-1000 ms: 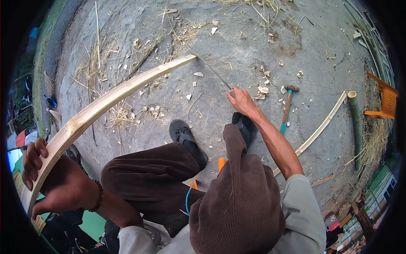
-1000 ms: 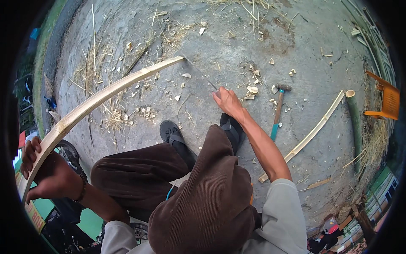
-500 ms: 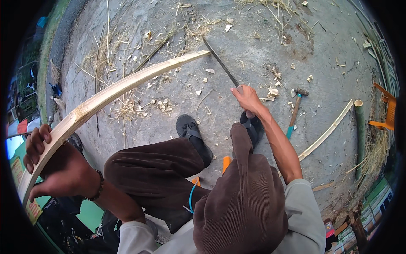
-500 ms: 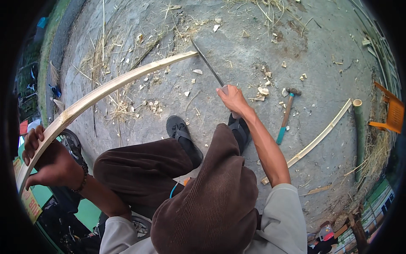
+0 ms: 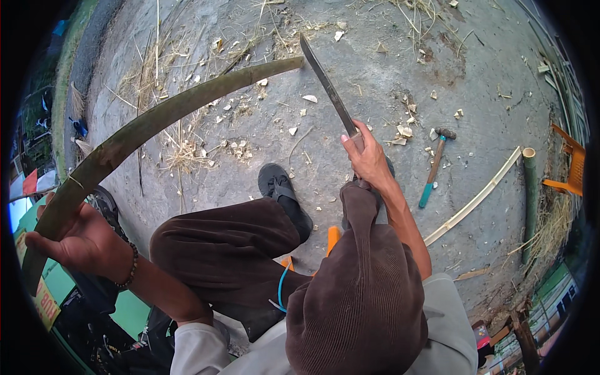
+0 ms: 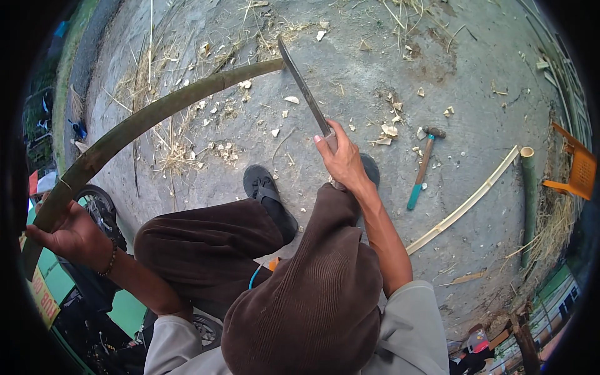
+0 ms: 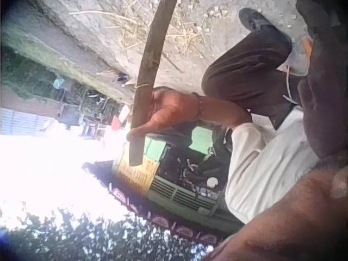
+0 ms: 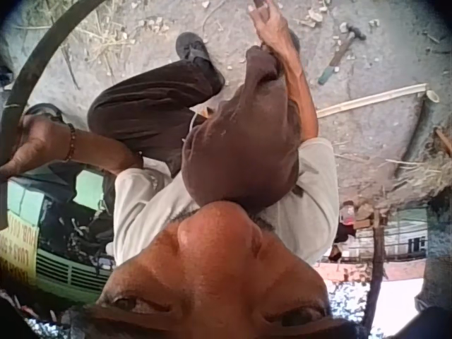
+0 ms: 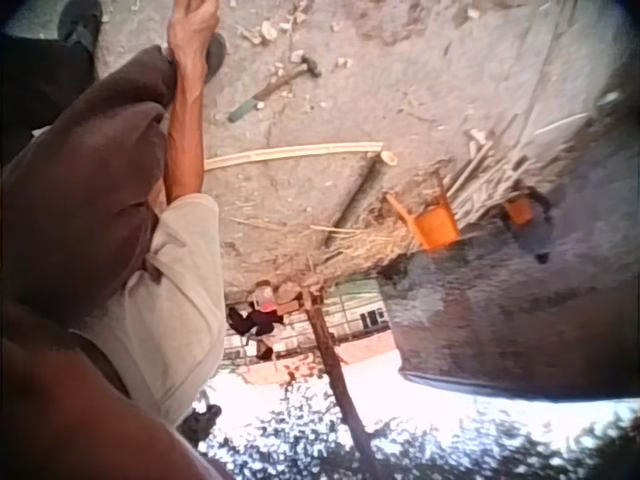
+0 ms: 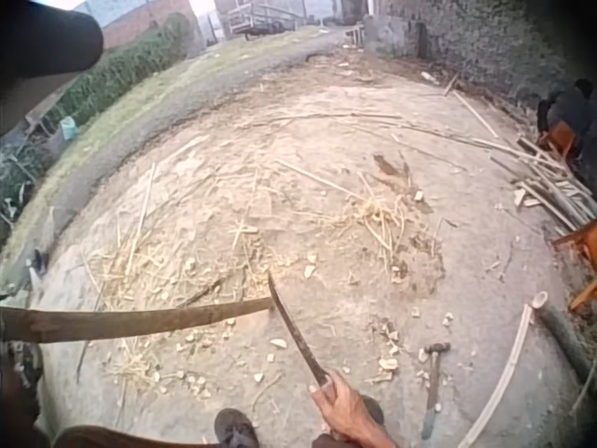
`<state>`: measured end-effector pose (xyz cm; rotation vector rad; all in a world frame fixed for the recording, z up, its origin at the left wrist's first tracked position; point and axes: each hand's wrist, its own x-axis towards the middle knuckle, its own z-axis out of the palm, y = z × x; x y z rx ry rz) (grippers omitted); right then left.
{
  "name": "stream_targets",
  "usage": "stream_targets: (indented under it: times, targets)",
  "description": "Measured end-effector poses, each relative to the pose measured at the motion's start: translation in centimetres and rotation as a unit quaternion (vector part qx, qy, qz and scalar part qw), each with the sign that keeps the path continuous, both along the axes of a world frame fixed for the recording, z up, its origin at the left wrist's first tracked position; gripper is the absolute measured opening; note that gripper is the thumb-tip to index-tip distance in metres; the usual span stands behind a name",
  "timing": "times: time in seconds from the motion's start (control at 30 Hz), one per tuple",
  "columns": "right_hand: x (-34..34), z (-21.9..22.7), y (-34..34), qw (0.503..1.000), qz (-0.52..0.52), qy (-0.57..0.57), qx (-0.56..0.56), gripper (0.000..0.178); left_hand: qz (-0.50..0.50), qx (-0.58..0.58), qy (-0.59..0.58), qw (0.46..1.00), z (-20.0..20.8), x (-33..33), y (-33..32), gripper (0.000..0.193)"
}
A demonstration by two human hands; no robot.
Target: The person is using a machete and a hammer to split and shape bamboo strips.
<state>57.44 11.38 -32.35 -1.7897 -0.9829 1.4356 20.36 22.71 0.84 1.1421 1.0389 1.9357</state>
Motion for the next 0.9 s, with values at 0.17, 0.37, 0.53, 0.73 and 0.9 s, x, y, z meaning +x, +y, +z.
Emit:
stream_targets:
  times: [0.17, 0.37, 0.53, 0.73, 0.9]
  targets:
    - [-0.3, 5.0, 1.1, 0.996, 0.051, -0.039, 0.058, 0.052, 0.115, 0.027, 0.035, 0.992, 0.2, 0.3, 0.0, 0.038]
    - [-0.9, 8.6, 1.5, 0.989, 0.09, -0.013, 0.117, 0.052, 0.129, 0.046, 0.075, 0.988, -0.7, 1.7, 0.7, 0.062]
    - [-0.2, 11.7, 1.8, 0.956, 0.152, -0.002, 0.25, 0.054, -0.055, 0.054, 0.023, 0.997, 0.3, 1.2, -0.1, 0.074]
    - [-1.0, 10.2, 2.4, 0.925, 0.23, -0.047, 0.298, 0.059, -0.111, 0.053, 0.003, 0.992, 0.6, 2.9, -0.5, 0.069]
    - [-1.8, 4.6, 3.5, 0.965, 0.182, -0.061, 0.179, 0.054, -0.24, 0.017, -0.098, 0.966, 1.0, 2.5, -0.6, 0.05]
